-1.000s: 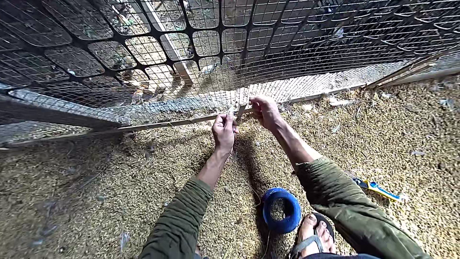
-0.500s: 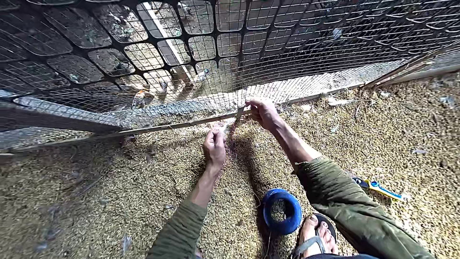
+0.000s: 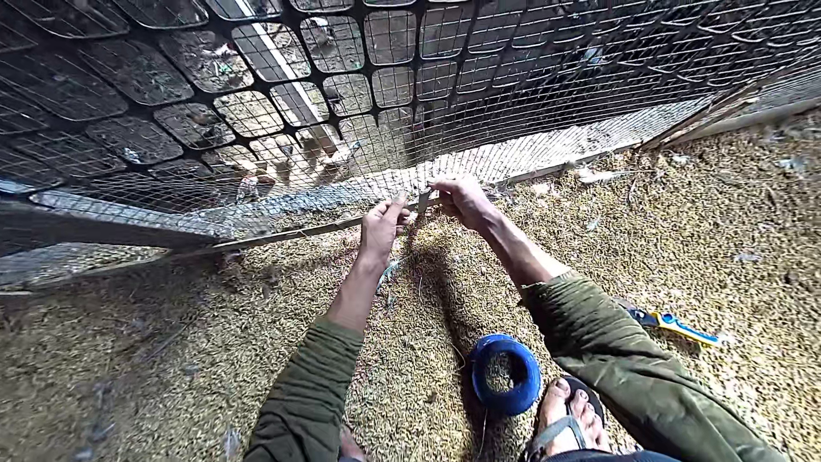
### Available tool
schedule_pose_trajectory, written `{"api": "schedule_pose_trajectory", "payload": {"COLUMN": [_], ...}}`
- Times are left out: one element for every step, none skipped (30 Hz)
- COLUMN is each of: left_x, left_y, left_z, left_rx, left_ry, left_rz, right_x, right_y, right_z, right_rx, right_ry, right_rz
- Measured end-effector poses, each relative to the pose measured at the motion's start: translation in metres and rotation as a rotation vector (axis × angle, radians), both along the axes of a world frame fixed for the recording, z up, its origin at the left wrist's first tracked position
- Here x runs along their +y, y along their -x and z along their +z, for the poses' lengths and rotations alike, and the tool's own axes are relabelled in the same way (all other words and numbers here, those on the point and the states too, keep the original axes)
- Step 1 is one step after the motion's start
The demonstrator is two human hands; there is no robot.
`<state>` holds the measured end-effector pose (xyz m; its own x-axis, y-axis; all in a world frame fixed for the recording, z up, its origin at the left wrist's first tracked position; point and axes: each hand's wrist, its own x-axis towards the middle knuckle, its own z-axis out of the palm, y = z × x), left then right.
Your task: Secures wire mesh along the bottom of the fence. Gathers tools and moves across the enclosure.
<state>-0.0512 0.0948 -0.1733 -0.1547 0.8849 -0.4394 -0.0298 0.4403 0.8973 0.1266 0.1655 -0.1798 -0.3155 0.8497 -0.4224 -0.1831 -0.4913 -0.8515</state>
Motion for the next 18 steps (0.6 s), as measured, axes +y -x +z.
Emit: {"api": "schedule_pose_trajectory", "payload": {"left_x": [0.002,0.002,0.003,0.003,0.003,0.004,0.005,0.006,0.006,0.007,0.007,0.007,0.007,0.008,0.008,0.008,0.007,0.007], "left_y": [-0.004,-0.007,-0.010,-0.013,-0.014,-0.016,-0.018,-0.019,-0.022,-0.023,-0.024,-0.025,-0.026,-0.026,-0.026,-0.026,-0.025,-0.025], "left_z": [0.001,0.003,0.005,0.005,0.005,0.005,0.005,0.005,0.006,0.007,0.008,0.008,0.008,0.008,0.008,0.008,0.008,0.009], "left_rx": [-0.088,-0.149,-0.192,-0.215,-0.222,-0.217,-0.203,-0.197,-0.198,-0.204,-0.214,-0.222,-0.228,-0.238,-0.244,-0.245,-0.250,-0.256], "left_ry": [0.026,0.039,0.037,0.026,0.019,0.012,0.009,0.009,0.008,0.006,0.006,0.009,0.009,0.009,0.010,0.014,0.020,0.022], "left_rz": [0.035,0.067,0.095,0.116,0.140,0.175,0.211,0.237,0.259,0.278,0.287,0.290,0.289,0.288,0.290,0.288,0.285,0.288], "right_x": [0.000,0.000,0.000,0.001,0.001,0.001,0.002,0.002,0.002,0.002,0.002,0.002,0.002,0.002,0.003,0.002,0.002,0.002], "right_y": [0.000,0.000,0.000,0.000,0.001,0.002,0.002,0.003,0.003,0.003,0.003,0.003,0.003,0.003,0.003,0.003,0.003,0.003], "right_z": [0.001,0.002,0.003,0.004,0.003,0.003,0.003,0.003,0.003,0.004,0.003,0.003,0.002,0.002,0.002,0.003,0.004,0.004], "right_rx": [-0.012,-0.021,-0.031,-0.038,-0.044,-0.045,-0.048,-0.048,-0.048,-0.044,-0.037,-0.034,-0.030,-0.029,-0.031,-0.033,-0.033,-0.034], "right_ry": [0.008,0.019,0.026,0.032,0.035,0.035,0.029,0.022,0.013,0.006,0.003,0.004,0.002,-0.001,-0.002,-0.002,-0.005,-0.011], "right_rz": [-0.005,-0.008,-0.009,-0.009,-0.008,-0.009,-0.008,-0.007,-0.005,-0.003,-0.001,-0.001,-0.005,-0.006,-0.005,-0.003,-0.002,0.003]}}
